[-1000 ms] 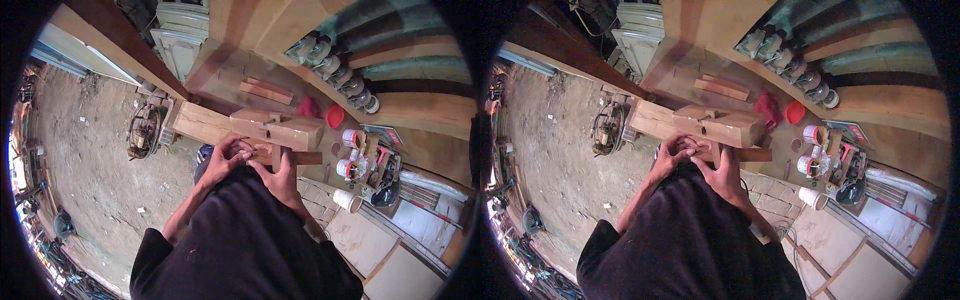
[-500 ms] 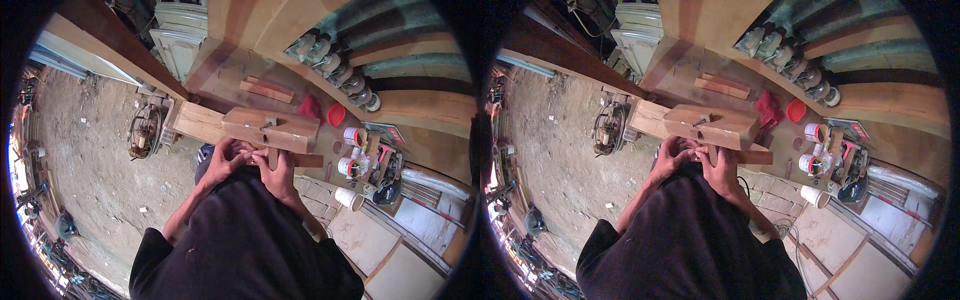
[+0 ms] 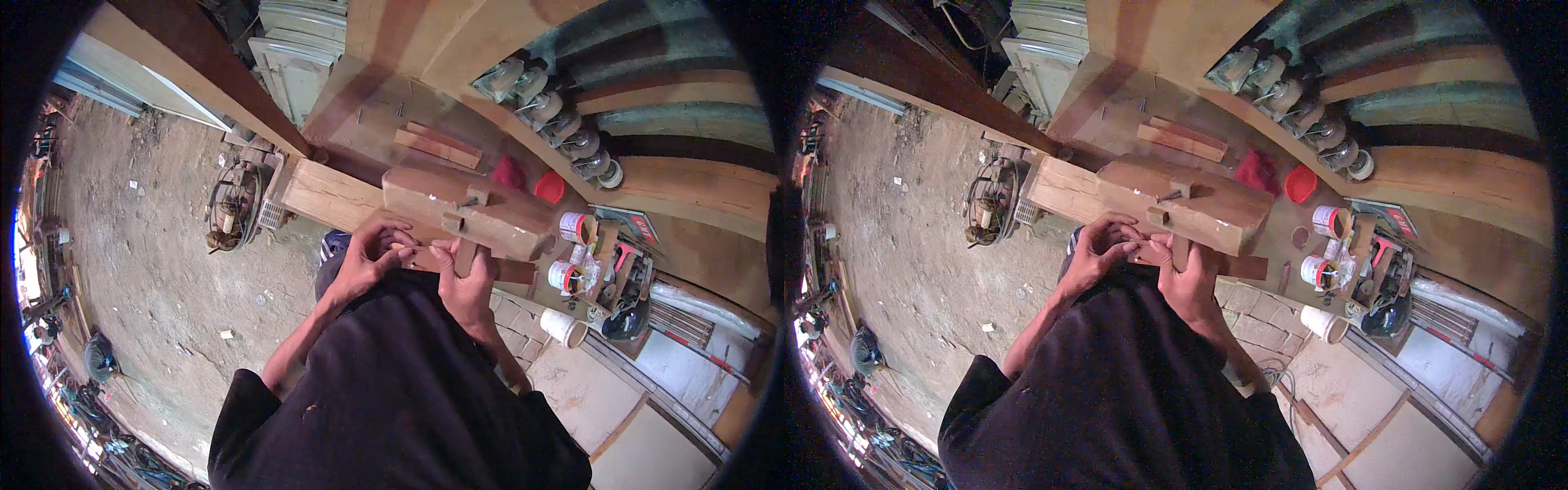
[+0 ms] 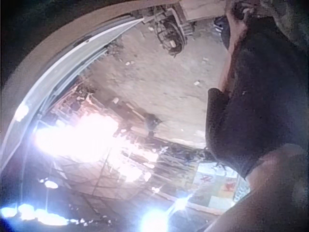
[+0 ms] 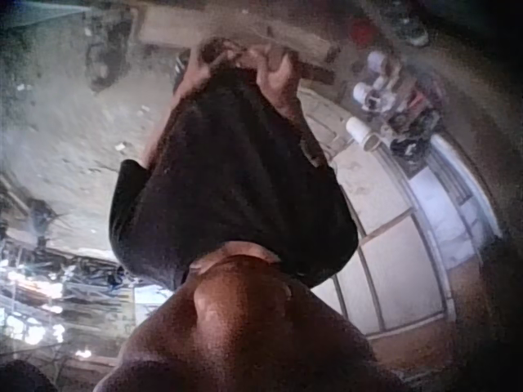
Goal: The person fits wooden pieces together by hand, aligning small pre-cut slats into a larger wooden frame and tapping them into place.
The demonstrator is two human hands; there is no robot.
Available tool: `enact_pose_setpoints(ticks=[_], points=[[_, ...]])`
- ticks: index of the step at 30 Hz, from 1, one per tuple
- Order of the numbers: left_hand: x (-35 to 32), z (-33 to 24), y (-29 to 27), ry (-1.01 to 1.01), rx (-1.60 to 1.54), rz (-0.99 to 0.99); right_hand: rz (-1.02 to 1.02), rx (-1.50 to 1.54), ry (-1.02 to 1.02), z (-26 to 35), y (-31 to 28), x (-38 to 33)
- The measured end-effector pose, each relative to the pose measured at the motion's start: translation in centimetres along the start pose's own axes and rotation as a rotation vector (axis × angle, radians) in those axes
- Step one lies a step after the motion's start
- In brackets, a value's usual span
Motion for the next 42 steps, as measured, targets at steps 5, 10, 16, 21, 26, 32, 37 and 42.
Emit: enact_pose_setpoints(ticks=[5,10,16,21,26,32,37,42], points=[[0.2,-0.5,-0.3,0.045,0.105,-0.004,0.04,0.105,0.061,-0.6,-0.1,0.3],[-0.2,-1.1,-0.3,0.122,0.22,-0.002,0.075,0.095,0.097,-3.1,1.6,-1.2],[-0.8,-0.8,-0.3,0.09,0.097,0.017,0.001,0.319,0.101,-4.3,1.8,-1.0],[-0.8,-2.6,0.8,0.144,0.08,0.031,0.007,0.338,0.101,-4.6,2.1,-1.3],[-0.6,-1.3,0.3,0.089,0.251,0.026,-0.01,0.327,0.105,-4.7,1.8,-1.3],[-0.4,-1.9,0.4,0.173,0.4,0.053,0.105,0.247,0.114,-4.4,2.2,-1.4],[-0.4,-1.7,0.0,0.147,0.391,0.007,-0.014,0.228,0.024,-3.2,1.1,-1.2],[-0.6,-0.5,-0.6,0.078,0.311,-0.034,0.015,0.033,-0.047,-2.5,1.3,-1.3]])
Point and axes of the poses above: each hand's wrist, its own x-axis towards the middle knuckle, its own y-axis out of the palm, z = x × y, the point moved 10 cm from there along x, towards the middle knuckle, and after that the axes turned 6 degrees about y, right-handed, at the moved point
